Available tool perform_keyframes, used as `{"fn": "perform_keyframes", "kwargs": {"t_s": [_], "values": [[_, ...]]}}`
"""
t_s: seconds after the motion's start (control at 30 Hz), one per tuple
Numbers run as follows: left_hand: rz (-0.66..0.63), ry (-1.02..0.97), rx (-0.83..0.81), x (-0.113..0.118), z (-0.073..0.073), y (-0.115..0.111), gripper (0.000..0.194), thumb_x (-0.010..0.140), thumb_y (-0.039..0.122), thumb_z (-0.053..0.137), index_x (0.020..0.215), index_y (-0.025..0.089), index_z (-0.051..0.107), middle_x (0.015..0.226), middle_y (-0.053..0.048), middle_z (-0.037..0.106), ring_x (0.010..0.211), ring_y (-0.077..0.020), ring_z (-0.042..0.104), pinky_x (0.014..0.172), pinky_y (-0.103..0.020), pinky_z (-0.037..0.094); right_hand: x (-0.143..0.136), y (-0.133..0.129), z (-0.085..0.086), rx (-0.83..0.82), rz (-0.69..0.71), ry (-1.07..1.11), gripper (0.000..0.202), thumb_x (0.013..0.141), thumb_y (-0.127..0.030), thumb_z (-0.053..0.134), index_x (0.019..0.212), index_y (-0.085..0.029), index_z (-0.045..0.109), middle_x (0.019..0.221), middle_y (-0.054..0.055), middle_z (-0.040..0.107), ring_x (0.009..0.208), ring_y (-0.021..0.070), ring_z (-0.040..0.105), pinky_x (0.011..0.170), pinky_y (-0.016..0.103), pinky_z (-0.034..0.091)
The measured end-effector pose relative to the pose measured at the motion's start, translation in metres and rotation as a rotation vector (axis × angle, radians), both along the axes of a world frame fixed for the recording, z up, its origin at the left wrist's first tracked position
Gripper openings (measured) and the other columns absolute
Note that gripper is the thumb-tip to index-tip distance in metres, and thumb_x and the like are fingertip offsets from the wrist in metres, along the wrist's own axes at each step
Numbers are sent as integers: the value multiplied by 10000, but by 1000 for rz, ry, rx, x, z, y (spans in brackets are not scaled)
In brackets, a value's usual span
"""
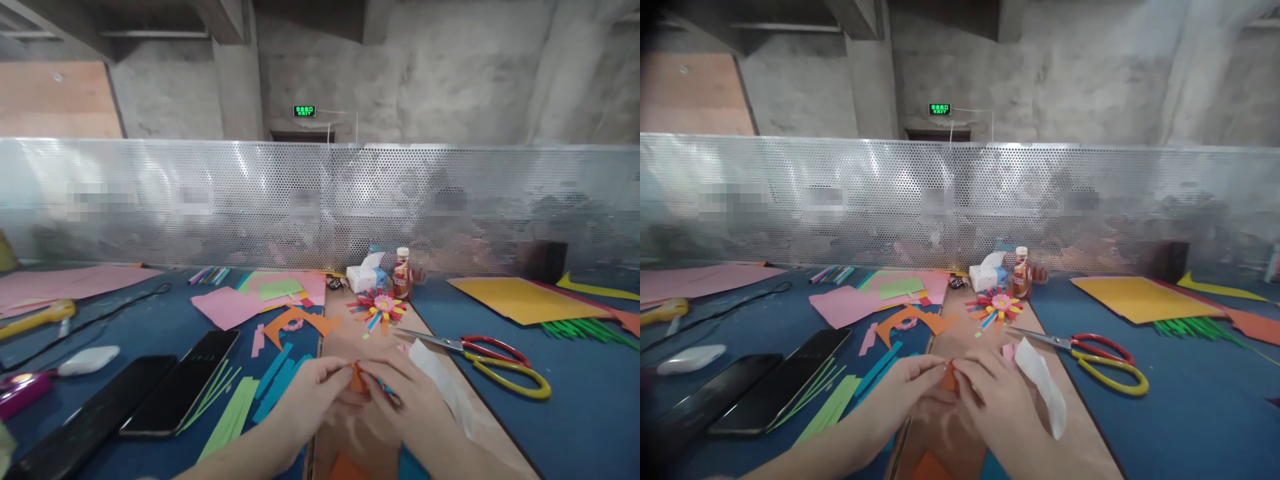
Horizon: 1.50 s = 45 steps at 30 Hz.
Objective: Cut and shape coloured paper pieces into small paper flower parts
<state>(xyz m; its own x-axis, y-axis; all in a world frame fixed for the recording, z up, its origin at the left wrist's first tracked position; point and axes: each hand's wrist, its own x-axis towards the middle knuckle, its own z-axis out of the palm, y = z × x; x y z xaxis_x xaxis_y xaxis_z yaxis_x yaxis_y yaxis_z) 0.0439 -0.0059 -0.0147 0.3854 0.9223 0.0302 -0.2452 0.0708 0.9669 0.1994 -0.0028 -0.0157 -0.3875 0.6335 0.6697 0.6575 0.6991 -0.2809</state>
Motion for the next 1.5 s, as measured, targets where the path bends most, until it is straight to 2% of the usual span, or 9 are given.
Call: {"fn": "perform_keyframes", "kwargs": {"t_s": [0.13,0.27,0.4,0.53,0.7,0.9,1.1,1.3,1.5], "values": [[15,-94,-38,2,0,0,223,767,275,533,877,127,659,831,-75,678,698,-182,639,668,-313,505,6,0,-3,289,24,-207,280,794,-118,398,969,-177,608,933,49,654,796,185,606,755,355,487],[55,-112,-82,2,0,-1,215,760,269,543,854,121,668,793,-71,687,671,-183,642,676,-319,504,6,-2,0,421,-11,-358,289,793,-148,385,968,-151,616,966,56,655,828,219,609,716,362,501],[48,-118,-99,1,-2,1,214,754,284,550,873,149,666,822,-53,691,721,-195,643,703,-324,497,0,-5,1,448,-77,-374,316,741,-172,395,955,-126,623,953,70,661,810,227,615,691,355,505],[21,-31,35,-1,-2,5,226,742,266,570,921,156,656,871,-40,688,804,-190,624,776,-298,468,-3,-9,-3,423,-93,-426,369,684,-179,416,992,-94,601,1024,104,628,872,257,593,724,384,496],[28,110,149,-4,1,2,229,791,262,503,948,173,643,897,-21,677,829,-170,606,755,-266,465,-1,-15,0,161,-52,-241,385,737,-110,411,1106,-138,520,1125,68,569,1013,193,528,853,312,454],[-10,260,271,-3,3,-3,198,813,214,462,874,158,642,835,-18,673,808,-142,590,719,-219,432,-1,-9,10,-398,18,208,120,787,-228,480,830,-225,592,876,7,619,828,124,574,747,209,471],[0,284,202,-5,-6,-4,70,806,203,467,844,148,488,776,-28,649,719,-140,595,631,-233,437,-3,-6,7,-711,8,375,123,753,-305,527,813,-232,606,816,-3,625,768,140,581,708,238,461],[-61,302,317,-7,-9,-8,84,838,143,382,911,174,411,918,-56,622,854,-138,584,726,-245,444,-5,-7,9,-804,49,414,163,713,-299,551,823,-206,627,813,22,647,797,170,582,719,267,454],[-11,462,451,-7,-5,-12,209,855,188,351,1063,175,368,1104,-103,549,1000,-150,531,810,-239,428,-7,-9,10,-843,89,464,164,730,-310,525,800,-220,643,793,8,646,760,149,588,651,218,474]]}}
